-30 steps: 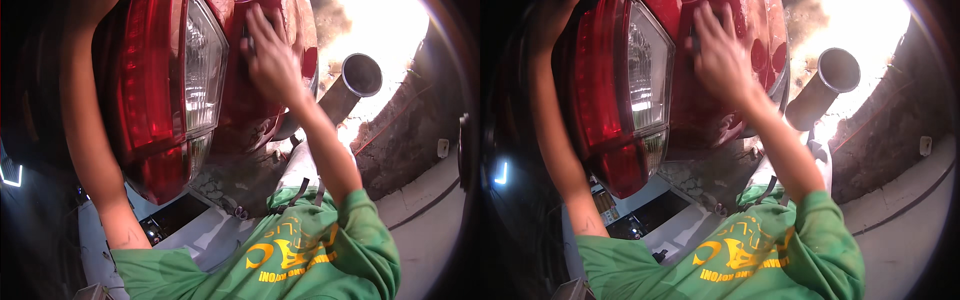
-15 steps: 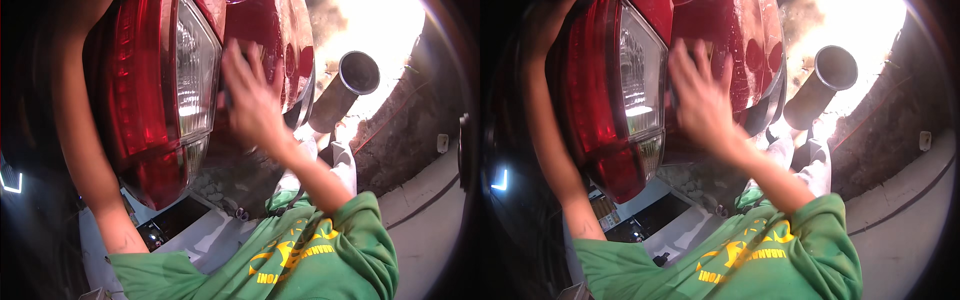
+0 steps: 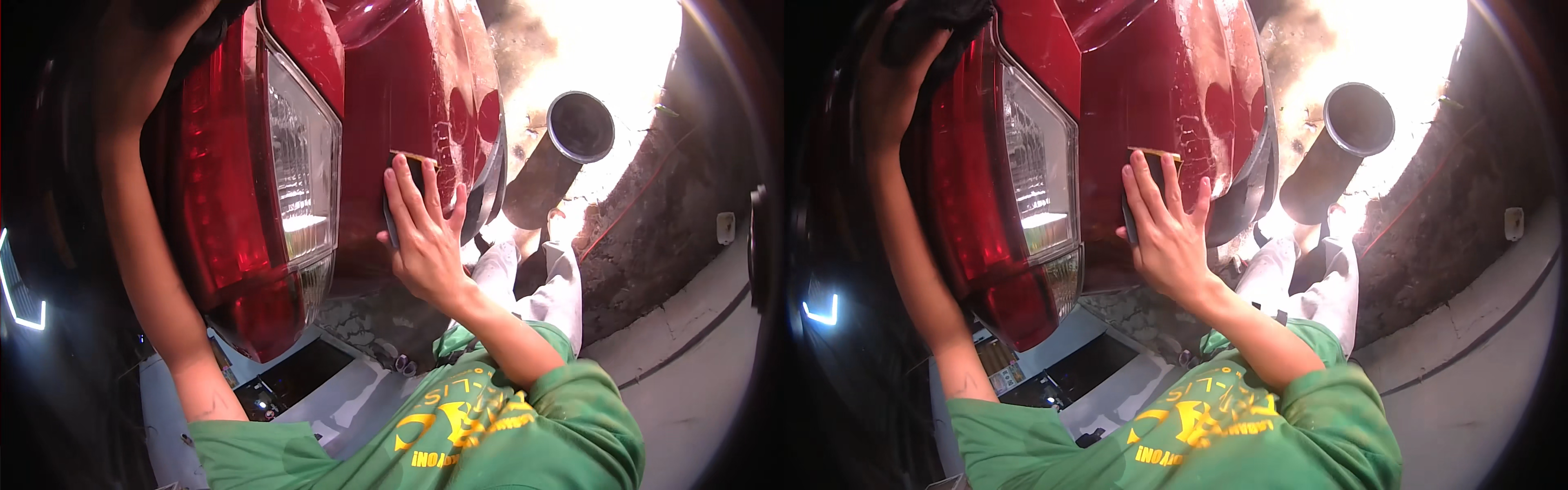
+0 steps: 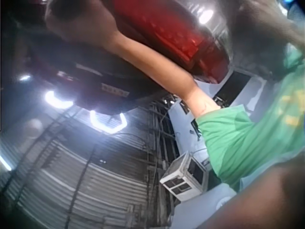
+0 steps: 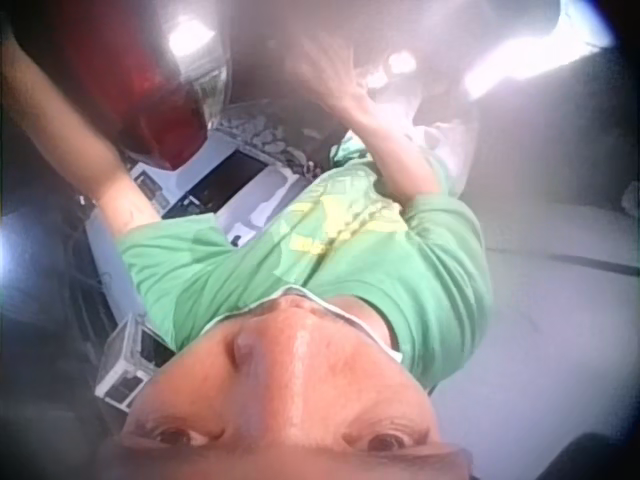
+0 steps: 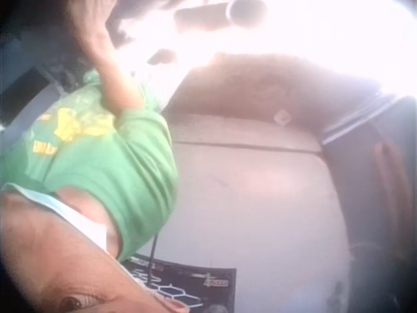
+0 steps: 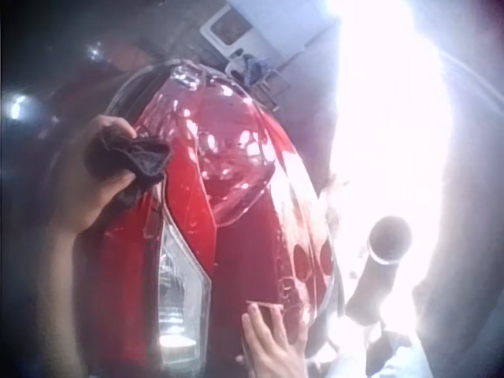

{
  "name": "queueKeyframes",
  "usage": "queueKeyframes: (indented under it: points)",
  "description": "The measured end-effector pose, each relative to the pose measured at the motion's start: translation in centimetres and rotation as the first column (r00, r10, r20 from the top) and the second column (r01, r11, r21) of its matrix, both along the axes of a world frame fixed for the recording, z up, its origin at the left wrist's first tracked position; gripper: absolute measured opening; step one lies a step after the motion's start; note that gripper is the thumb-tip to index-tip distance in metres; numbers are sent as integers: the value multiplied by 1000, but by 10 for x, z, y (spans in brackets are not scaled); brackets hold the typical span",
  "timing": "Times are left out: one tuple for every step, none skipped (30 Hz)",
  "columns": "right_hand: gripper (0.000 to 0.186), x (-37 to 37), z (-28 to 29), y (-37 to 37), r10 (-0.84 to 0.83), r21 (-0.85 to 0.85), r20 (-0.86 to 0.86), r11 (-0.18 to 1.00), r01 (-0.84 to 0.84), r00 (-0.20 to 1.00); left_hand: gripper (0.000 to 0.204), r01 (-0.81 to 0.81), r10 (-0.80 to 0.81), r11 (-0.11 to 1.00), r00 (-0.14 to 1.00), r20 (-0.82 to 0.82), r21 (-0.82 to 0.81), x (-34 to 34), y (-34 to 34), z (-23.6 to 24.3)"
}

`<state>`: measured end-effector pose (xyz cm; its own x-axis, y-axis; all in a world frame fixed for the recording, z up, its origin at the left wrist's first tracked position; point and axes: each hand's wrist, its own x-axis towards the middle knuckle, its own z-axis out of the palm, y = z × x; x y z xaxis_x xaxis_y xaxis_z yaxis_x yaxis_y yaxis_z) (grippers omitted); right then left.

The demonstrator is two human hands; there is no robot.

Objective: The person wets a sanding block in a bucket of water and sands the red paint on the front bumper and rear panel of a car by hand.

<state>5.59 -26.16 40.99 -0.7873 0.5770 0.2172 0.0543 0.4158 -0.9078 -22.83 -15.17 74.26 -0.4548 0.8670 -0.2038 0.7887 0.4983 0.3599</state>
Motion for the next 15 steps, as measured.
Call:
queueKeyframes:
  points:
    - [61, 4, -4, 4, 19, 27, 21, 999, -20, 1000, 38, 155, -111, 977, 956, -271, 147, 53, -4, -41]
    - [61, -7, -15, 28, -42, 57, 32, 998, 40, 999, 38, 320, -147, 906, 851, -504, 276, 86, -10, -85]
    - [60, -38, -13, 64, -101, 54, -11, 993, 101, 995, 38, 324, -151, 907, 848, -509, 271, 103, -6, -86]
    - [58, -69, -16, 95, -157, 45, -92, 986, 161, 983, 38, 384, -188, 902, 759, -623, 196, 116, -2, -85]
    - [56, -88, -18, 127, -142, -18, -119, 990, 141, 983, 37, 415, -206, 894, 719, -664, 171, 119, 4, -86]
    - [56, -87, -20, 117, -130, -103, -220, 989, 110, 967, 37, 433, -221, 892, 673, -706, 134, 118, 1, -88]
    - [56, -88, -16, 97, -128, -192, -334, 979, 66, 934, 37, 302, -133, 937, 777, -615, 178, 109, -3, -82]
    - [59, -67, -1, 61, -92, 120, -116, 987, 106, 989, 38, 155, -20, 964, 854, -520, 216, 100, -8, -76]
    - [64, -38, 2, 31, -34, 64, -101, 997, 40, 994, 38, 146, -10, 965, 853, -521, 220, 94, -9, -74]
    - [66, -15, 0, 12, 11, 69, -42, 998, -8, 999, 38, 215, -80, 939, 896, -437, 270, 89, -9, -74]
    - [68, -4, 9, 7, 50, 63, 2, 997, -50, 999, 38, 254, -124, 925, 905, -408, 283, 92, -6, -66]
    - [66, -13, 13, 17, 31, 60, -42, 998, -28, 999, 38, 289, -163, 911, 908, -386, 295, 95, -3, -54]
    - [66, -34, 15, 38, -17, 79, -57, 997, 21, 998, 37, 300, -175, 912, 901, -396, 280, 96, -4, -56]
    - [65, -60, 17, 65, -70, 54, -93, 996, 75, 993, 36, 307, -177, 909, 897, -405, 282, 97, -4, -59]
    - [64, -77, 1, 87, -117, 63, -86, 990, 123, 989, 36, 300, -170, 897, 912, -373, 325, 91, -9, -85]
